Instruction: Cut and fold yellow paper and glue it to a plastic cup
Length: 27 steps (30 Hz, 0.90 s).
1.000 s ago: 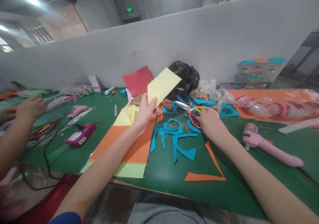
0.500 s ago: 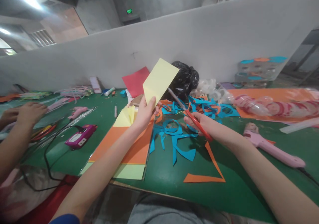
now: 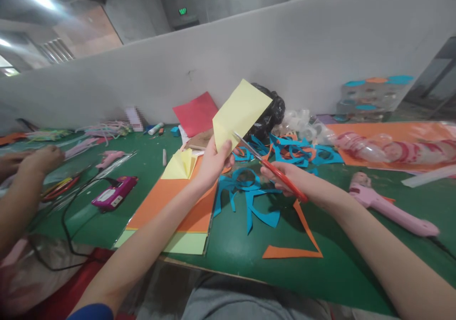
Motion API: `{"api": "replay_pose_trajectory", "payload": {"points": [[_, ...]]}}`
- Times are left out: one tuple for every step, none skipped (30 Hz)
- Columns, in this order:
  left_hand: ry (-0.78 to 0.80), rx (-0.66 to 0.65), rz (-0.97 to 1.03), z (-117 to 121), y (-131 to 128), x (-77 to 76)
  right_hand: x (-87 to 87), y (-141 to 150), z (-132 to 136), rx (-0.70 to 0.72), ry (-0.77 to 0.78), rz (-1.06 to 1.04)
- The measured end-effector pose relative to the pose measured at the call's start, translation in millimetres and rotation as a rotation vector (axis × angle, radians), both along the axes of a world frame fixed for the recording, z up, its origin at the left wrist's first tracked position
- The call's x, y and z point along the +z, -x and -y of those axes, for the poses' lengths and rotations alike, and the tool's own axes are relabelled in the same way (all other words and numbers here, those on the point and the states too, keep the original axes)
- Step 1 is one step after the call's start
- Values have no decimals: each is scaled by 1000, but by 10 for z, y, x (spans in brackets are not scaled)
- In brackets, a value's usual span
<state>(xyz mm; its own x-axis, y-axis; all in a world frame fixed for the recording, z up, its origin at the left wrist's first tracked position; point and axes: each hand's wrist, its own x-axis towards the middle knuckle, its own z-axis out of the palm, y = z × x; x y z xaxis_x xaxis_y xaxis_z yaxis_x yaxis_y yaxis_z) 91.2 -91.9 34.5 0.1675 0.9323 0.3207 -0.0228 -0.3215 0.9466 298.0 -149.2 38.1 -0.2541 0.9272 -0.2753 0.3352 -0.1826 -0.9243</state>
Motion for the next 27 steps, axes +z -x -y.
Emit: {"api": "replay_pose_trajectory", "payload": {"points": [[1,-4,-4,4,-6,7,18,13,8,0,29,0],[2,-8,-7,4,-10,11,34,26,16,-2,53,-1],[3,-10,-8,2,-13,13,49,37,24,-5,66,-6],[6,-15,-8,-3,-14,11,60,46,33,-6,64,-16],[8,-21,-5,-9,-14,6,68,51,40,-1,58,-27],[9,-29,0,-16,-14,-1,72,53,45,7,52,-35],[8,-37,6,-22,-12,-9,70,52,48,16,46,-41],[4,-46,14,-26,-10,-18,64,46,47,22,42,-42],[0,-54,21,-29,-8,-25,54,38,43,28,43,-40],[-4,-60,28,-30,-6,-31,39,28,36,31,48,-39],[-6,-64,32,-31,-4,-35,21,17,25,33,53,-42],[-5,-67,34,-31,-1,-36,1,5,13,37,58,-48],[-2,-68,35,-31,1,-36,-17,-6,1,43,62,-56],[0,-69,34,-31,4,-36,-31,-16,-10,49,69,-64],[0,-70,33,-32,6,-36,-40,-23,-17,58,79,-74],[-2,-68,33,-33,8,-36,-42,-27,-19,60,93,-83],[-4,-66,33,-34,9,-37,-37,-27,-17,58,106,-92],[-4,-62,35,-35,9,-39,-25,-24,-9,53,115,-97],[-1,-58,34,-35,7,-39,-10,-19,2,47,120,-96],[7,-53,31,-33,5,-38,6,-11,14,39,120,-88],[17,-48,27,-30,1,-36,20,-4,26,32,116,-77],[28,-43,22,-25,-3,-31,29,2,36,28,112,-68],[37,-38,15,-18,-7,-25,30,6,43,27,110,-63],[43,-33,10,-11,-10,-17,25,7,46,27,111,-59],[46,-31,5,-5,-12,-9,13,4,45,29,106,-54],[48,-32,4,1,-13,-3,-4,-3,41,39,95,-48],[50,-37,5,4,-14,2,-23,-12,34,53,79,-39]]}}
